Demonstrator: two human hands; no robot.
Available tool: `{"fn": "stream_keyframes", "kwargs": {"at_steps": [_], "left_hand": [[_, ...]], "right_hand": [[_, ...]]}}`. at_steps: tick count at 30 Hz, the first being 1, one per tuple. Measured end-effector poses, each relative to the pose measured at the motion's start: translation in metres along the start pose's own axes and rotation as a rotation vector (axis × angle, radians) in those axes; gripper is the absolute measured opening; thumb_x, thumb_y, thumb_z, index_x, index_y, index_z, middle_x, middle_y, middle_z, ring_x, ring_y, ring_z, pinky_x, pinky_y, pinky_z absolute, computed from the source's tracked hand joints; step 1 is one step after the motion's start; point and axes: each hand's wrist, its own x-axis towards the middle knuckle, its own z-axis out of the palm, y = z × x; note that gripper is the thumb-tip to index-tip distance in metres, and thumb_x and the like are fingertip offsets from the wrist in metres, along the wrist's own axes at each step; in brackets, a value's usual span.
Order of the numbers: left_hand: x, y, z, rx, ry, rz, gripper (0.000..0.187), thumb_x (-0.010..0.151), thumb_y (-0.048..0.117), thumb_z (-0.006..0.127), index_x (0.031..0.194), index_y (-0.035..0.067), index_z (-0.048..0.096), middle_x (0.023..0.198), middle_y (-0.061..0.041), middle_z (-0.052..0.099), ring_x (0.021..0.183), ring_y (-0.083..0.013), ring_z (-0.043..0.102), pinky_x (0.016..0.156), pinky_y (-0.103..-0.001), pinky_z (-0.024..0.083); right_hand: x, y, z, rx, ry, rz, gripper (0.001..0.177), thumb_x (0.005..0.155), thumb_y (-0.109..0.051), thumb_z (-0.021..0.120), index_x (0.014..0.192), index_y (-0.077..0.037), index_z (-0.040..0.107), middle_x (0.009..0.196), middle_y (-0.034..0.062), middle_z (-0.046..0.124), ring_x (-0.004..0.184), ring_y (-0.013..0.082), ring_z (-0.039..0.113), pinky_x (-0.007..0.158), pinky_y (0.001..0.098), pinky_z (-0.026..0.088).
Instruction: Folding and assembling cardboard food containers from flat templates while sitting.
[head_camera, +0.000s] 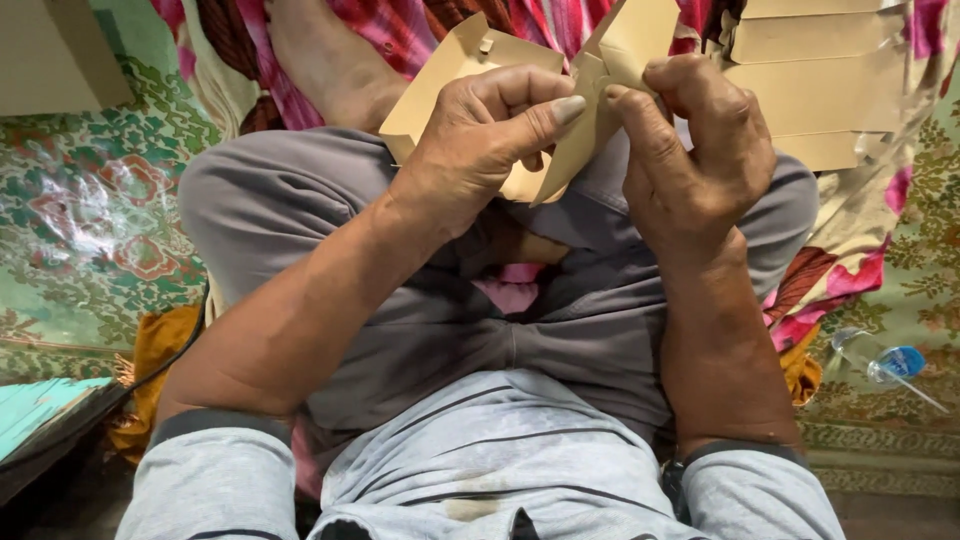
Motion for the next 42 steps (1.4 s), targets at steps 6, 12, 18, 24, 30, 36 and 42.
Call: {"fn": "stream_keyframes", "kwargs": {"at_steps": [6,12,18,24,30,36,42], "left_hand": [[0.000,-0.003,0.003,-0.018,0.056,-0.045,0.021,0.090,0.024,0.077,0.101,0.007,0.075,0.087,0.003,0.072,0.073,-0.0040,0.060,0.057,-0.020,0.049],[-0.001,-0.005,0.001,-0.018,0.020,-0.017,0.019,0.094,0.023,0.073,0.103,0.007,0.074,0.088,0.003,0.072,0.074,-0.0039,0.061,0.059,-0.019,0.050],[0.002,-0.010,0.001,-0.064,0.089,-0.076,0.021,0.089,0.020,0.078,0.103,0.005,0.075,0.088,0.001,0.074,0.072,-0.0049,0.063,0.052,-0.019,0.048],[0.001,-0.007,0.001,-0.043,0.091,-0.095,0.022,0.087,0.023,0.079,0.101,0.007,0.074,0.083,0.001,0.073,0.065,-0.0058,0.063,0.049,-0.019,0.045],[-0.001,-0.003,0.002,-0.014,0.084,-0.111,0.023,0.088,0.025,0.078,0.101,0.007,0.074,0.081,0.001,0.074,0.067,-0.0075,0.068,0.050,-0.020,0.045],[-0.001,-0.006,0.003,-0.028,0.095,-0.107,0.022,0.088,0.023,0.077,0.102,0.006,0.074,0.082,0.001,0.073,0.065,-0.0061,0.064,0.048,-0.019,0.044],[-0.002,-0.004,0.005,-0.055,0.093,-0.104,0.019,0.089,0.024,0.076,0.099,0.008,0.073,0.080,0.001,0.072,0.066,-0.0068,0.066,0.046,-0.019,0.045]], "right_hand": [[0.000,-0.001,0.001,0.015,0.006,0.003,0.002,0.106,0.003,0.078,0.105,0.002,0.077,0.107,0.0217,0.064,0.079,0.0316,0.064,0.063,0.0424,0.056],[0.001,-0.001,0.002,0.068,-0.003,0.019,0.002,0.106,0.008,0.077,0.104,0.006,0.077,0.107,0.0227,0.063,0.085,0.0342,0.066,0.064,0.0434,0.060],[-0.005,0.001,-0.002,0.069,-0.039,0.026,0.005,0.105,0.010,0.077,0.108,0.006,0.078,0.109,0.0233,0.068,0.085,0.0369,0.068,0.068,0.0478,0.057],[-0.008,0.001,-0.004,0.041,-0.077,0.058,0.005,0.108,0.008,0.075,0.112,0.006,0.077,0.114,0.0220,0.070,0.089,0.0402,0.071,0.072,0.0516,0.057],[-0.005,0.001,-0.001,-0.007,-0.054,0.023,0.002,0.108,0.006,0.076,0.109,0.004,0.077,0.110,0.0215,0.069,0.084,0.0362,0.070,0.070,0.0488,0.054],[-0.006,0.002,-0.001,-0.045,-0.063,-0.021,0.002,0.109,0.003,0.077,0.108,0.002,0.079,0.109,0.0202,0.069,0.083,0.0327,0.070,0.070,0.0474,0.053],[0.001,-0.008,0.004,-0.062,-0.020,0.004,0.003,0.106,0.005,0.080,0.103,0.005,0.079,0.105,0.0193,0.068,0.081,0.0328,0.068,0.065,0.0458,0.055]]}}
